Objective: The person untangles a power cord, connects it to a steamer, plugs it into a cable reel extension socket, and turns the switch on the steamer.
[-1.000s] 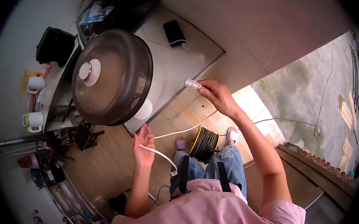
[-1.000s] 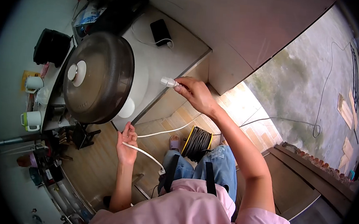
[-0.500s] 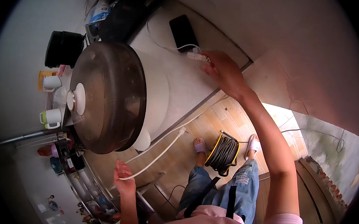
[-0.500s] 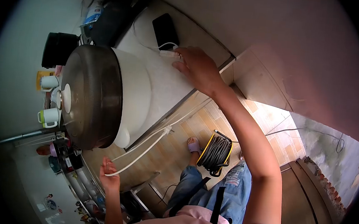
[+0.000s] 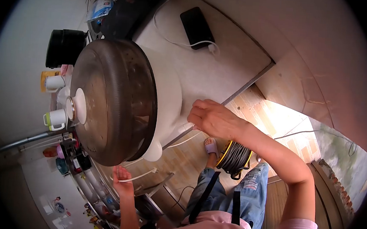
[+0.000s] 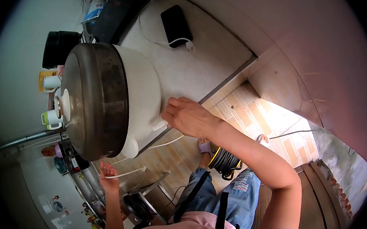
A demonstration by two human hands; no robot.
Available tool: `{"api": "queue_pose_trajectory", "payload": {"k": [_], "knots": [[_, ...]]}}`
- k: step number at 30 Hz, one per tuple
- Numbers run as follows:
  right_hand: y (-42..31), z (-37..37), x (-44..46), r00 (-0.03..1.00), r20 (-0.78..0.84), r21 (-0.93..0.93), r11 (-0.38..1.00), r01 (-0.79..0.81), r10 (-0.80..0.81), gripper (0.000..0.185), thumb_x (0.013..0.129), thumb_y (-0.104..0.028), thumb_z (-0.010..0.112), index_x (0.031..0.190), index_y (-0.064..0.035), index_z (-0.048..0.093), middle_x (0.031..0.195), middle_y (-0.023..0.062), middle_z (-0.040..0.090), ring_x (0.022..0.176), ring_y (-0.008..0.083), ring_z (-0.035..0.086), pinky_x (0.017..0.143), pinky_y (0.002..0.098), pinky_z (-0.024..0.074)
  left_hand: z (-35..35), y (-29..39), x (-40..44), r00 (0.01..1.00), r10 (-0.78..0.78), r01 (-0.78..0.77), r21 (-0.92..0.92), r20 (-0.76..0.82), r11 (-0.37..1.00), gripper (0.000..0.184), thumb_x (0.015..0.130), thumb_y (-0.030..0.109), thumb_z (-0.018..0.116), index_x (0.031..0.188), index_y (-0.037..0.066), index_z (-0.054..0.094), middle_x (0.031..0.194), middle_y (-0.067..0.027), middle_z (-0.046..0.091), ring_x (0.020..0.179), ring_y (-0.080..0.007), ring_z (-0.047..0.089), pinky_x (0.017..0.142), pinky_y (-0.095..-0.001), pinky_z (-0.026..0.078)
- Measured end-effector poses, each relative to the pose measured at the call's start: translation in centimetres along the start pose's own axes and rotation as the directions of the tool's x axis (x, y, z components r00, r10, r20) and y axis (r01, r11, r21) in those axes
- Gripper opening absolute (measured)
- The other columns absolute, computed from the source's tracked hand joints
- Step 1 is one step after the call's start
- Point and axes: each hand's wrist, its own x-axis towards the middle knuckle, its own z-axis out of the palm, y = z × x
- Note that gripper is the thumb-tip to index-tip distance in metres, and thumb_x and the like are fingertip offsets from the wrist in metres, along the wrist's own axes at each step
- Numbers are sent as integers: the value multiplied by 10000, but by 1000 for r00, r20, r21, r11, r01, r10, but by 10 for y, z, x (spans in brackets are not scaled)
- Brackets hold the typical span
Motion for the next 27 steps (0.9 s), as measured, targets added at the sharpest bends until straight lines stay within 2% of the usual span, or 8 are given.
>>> {"api": "queue_pose_trajectory", "payload": {"k": [4,6,12,14,17,21,23,27], "knots": [[-29,4,-24,928,-188,215,936,-280,321,259,808,-180,558,1007,-31,486,888,139,536,827,318,549,706,392,455,17,1,17,991,106,-102,53,-87,993,326,911,258,421,1188,98,487,1139,-69,553,1079,-195,508,935,-357,396],[-29,6,-30,858,-328,184,917,-353,396,258,820,-165,553,1022,-46,446,901,150,533,761,347,559,665,417,466,24,8,29,985,142,-150,73,102,986,342,905,261,421,1192,84,482,1195,-81,523,1131,-214,473,970,-380,372],[7,-16,-13,760,-485,178,900,-399,433,261,815,-129,563,1013,-51,412,937,168,544,770,329,565,661,392,465,43,24,53,984,133,-149,140,122,979,284,851,210,444,1045,36,556,1086,-74,582,1029,-224,535,918,-385,412],[33,-33,5,767,-564,87,945,-314,307,188,819,-104,534,971,-26,457,842,157,533,773,325,556,631,372,472,38,22,58,989,113,-124,119,92,985,270,834,193,450,1018,36,569,1056,-73,597,991,-223,554,897,-384,424],[62,-30,31,799,-509,73,940,-332,321,130,780,-77,555,892,-20,522,832,117,547,766,289,571,636,331,487,20,18,64,994,93,-100,142,54,985,241,850,234,458,963,70,593,1026,-70,603,932,-207,570,857,-363,455],[87,-10,56,818,-512,-165,905,-393,261,56,698,-10,580,752,-20,568,823,94,557,765,239,585,624,289,501,28,4,35,995,47,-40,82,-87,996,300,892,317,471,959,49,589,1013,-69,586,921,-201,564,779,-337,505],[88,-15,61,846,-499,-372,835,-405,188,60,661,22,583,704,-18,569,816,98,557,759,226,590,612,280,505,29,-13,4,994,-101,100,22,32,995,252,901,267,458,991,66,581,993,-60,598,895,-178,574,753,-304,496],[100,-19,77,817,-505,-129,911,-391,279,77,749,-75,527,805,-27,549,847,120,522,782,277,565,685,365,473,123,-49,-65,951,-261,253,67,164,965,329,914,316,446,1141,87,510,1139,-67,552,949,-148,558,715,-241,486]]}}
